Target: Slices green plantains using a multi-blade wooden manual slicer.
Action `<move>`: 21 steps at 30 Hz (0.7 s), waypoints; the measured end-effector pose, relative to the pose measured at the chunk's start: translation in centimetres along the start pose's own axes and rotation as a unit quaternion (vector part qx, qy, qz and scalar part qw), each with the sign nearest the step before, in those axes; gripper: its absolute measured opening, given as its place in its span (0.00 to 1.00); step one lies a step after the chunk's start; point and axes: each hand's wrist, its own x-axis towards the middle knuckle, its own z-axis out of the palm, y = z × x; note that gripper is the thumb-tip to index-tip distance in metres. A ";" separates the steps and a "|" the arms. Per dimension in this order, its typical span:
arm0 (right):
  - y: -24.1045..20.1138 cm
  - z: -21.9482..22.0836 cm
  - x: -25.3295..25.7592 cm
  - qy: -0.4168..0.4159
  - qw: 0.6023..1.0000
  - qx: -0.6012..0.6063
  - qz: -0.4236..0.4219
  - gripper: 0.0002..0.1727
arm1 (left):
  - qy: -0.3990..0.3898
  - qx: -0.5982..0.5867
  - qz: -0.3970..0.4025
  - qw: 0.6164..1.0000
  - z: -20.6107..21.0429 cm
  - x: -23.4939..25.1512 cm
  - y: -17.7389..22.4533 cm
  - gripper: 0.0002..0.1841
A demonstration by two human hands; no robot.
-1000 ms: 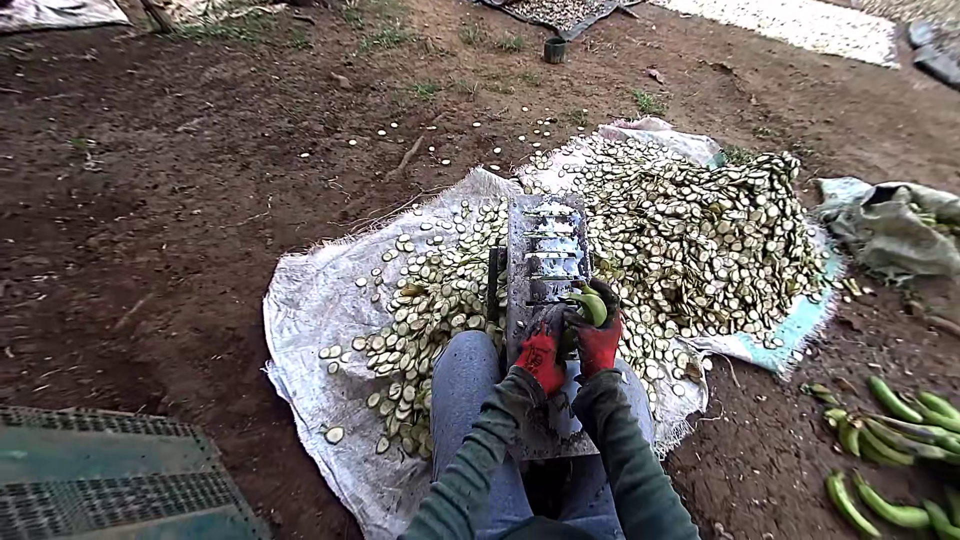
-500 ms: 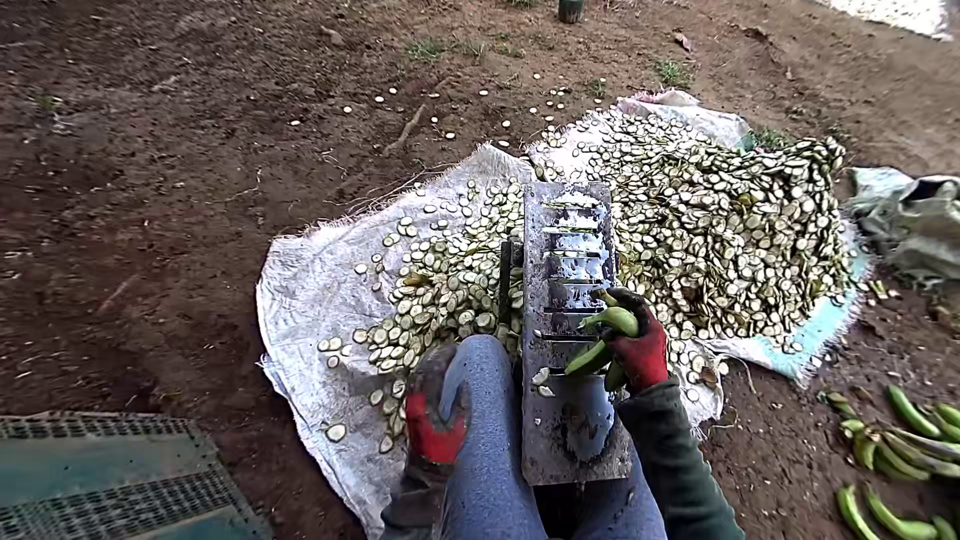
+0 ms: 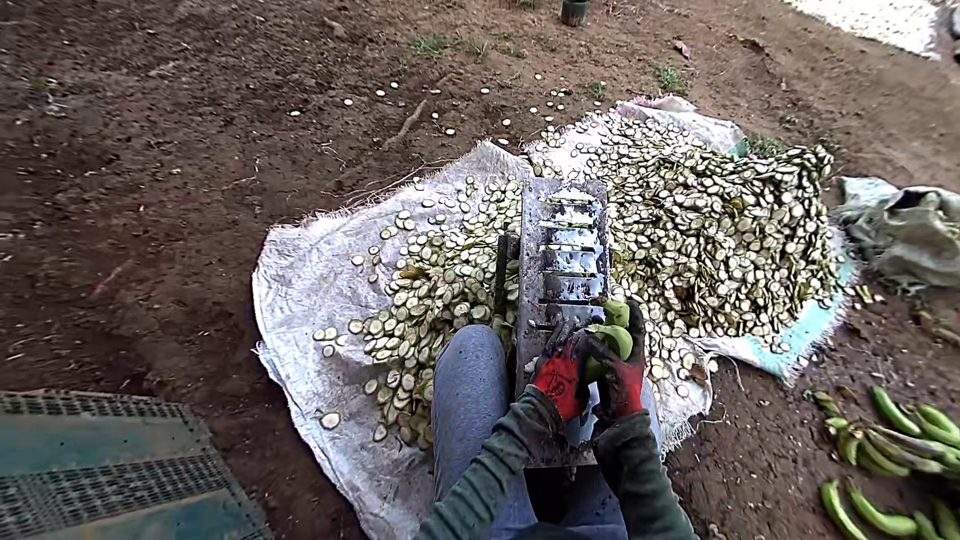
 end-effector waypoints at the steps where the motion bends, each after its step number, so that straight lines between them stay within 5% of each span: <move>1: -0.7 0.0 0.3 -0.024 0.999 -0.021 0.000 0.58 | -0.008 0.013 -0.008 1.000 -0.1 -0.1 0.2 0.46; 5: -0.5 -0.4 0.5 -0.026 0.994 -0.076 -0.076 0.52 | -0.050 0.072 0.007 0.996 -1.9 -1.5 0.1 0.51; 6: -0.1 -1.3 -0.3 -0.035 0.990 -0.081 -0.114 0.52 | -0.009 0.072 0.028 0.997 -2.6 -2.7 -1.0 0.54; 9: 0.8 -4.8 -3.8 -0.054 0.974 -0.115 -0.188 0.52 | 0.339 -0.049 0.121 0.932 -2.5 -6.0 -9.1 0.42; 11: 0.9 -5.0 -3.4 -0.042 0.965 -0.142 -0.215 0.49 | 0.469 -0.105 0.076 0.873 -3.1 -7.4 -14.8 0.32; 14: 0.0 -0.1 4.5 -0.021 0.954 -0.163 -0.250 0.48 | 0.555 -0.201 -0.018 0.807 -3.1 -9.3 -19.6 0.29; 18: -1.7 7.5 18.2 0.008 0.921 -0.208 -0.331 0.47 | 0.579 -0.260 -0.015 0.772 -2.7 -10.8 -19.6 0.29; 21: -2.0 7.2 18.1 -0.009 0.921 -0.195 -0.336 0.48 | 0.591 -0.250 -0.014 0.767 -1.5 -11.9 -20.7 0.28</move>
